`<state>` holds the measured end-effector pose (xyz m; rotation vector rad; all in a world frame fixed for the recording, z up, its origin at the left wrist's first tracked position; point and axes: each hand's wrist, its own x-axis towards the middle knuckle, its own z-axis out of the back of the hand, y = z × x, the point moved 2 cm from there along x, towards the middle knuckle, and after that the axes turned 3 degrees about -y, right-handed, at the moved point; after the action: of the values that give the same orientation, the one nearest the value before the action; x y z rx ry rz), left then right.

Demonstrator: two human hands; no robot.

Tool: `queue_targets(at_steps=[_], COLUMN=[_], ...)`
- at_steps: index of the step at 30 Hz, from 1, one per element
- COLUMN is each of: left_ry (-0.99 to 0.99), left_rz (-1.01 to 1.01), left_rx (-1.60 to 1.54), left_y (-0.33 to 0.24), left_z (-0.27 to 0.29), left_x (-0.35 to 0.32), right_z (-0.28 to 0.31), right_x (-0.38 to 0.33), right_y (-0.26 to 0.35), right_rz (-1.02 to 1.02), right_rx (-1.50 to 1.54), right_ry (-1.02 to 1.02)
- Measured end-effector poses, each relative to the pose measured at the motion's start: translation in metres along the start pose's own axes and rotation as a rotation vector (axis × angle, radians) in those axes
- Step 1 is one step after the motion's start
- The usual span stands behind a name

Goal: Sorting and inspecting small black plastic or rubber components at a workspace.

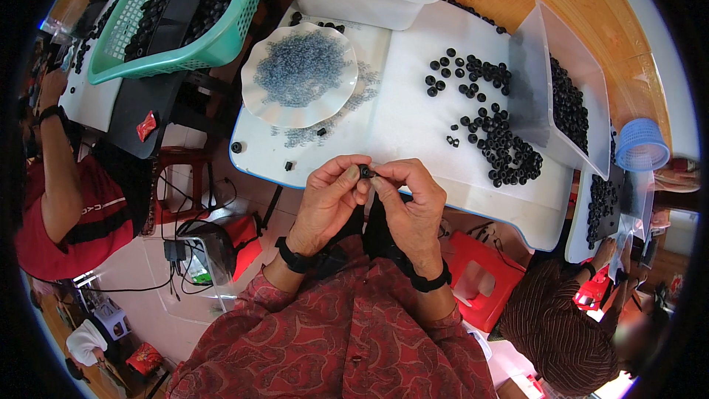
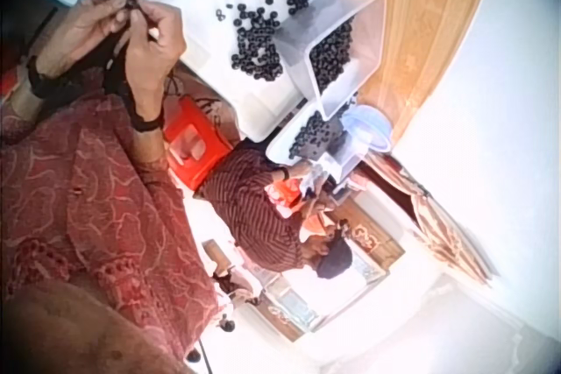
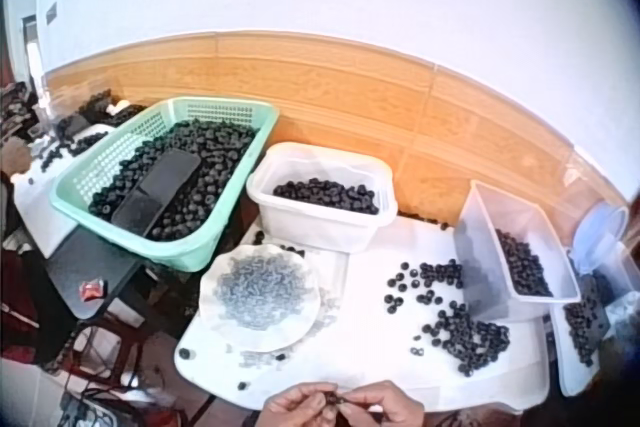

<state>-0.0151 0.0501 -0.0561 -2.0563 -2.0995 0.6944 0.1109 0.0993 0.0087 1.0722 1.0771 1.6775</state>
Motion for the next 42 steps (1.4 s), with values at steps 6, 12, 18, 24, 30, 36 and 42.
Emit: queue_targets(at_steps=[6, 12, 18, 24, 30, 36, 42], left_ry=[-0.011, -0.013, -0.018, -0.042, -0.026, -0.038, -0.015], left_rz=[-0.023, -0.019, -0.015, -0.025, -0.034, -0.037, -0.074], left_rx=[0.035, 0.022, 0.022, 0.019, 0.065, 0.038, 0.125], left_y=[-0.0007, -0.0014, -0.0005, 0.0008, 0.0005, 0.0026, -0.0005], left_z=[-0.0004, -0.0009, 0.0005, 0.0017, 0.0, 0.0032, 0.0007], left_x=[-0.0002, 0.0, 0.0003, 0.0002, -0.0007, 0.0005, -0.0011], right_z=[-0.0001, -0.0006, -0.0007, -0.0002, -0.0005, -0.0016, -0.0003], right_x=[-0.0009, -0.0012, -0.002, -0.0017, -0.0003, -0.0005, -0.0011], right_y=[-0.004, -0.0038, -0.0055, -0.0066, -0.0028, 0.0018, 0.0028], right_rz=[0.0, -0.028, -0.037, -0.011, 0.028, 0.058, 0.101], right_rx=[-0.002, 0.041, 0.054, 0.012, -0.048, -0.102, -0.149], right_ry=[-0.002, -0.007, -0.006, 0.01, 0.008, 0.002, -0.003])
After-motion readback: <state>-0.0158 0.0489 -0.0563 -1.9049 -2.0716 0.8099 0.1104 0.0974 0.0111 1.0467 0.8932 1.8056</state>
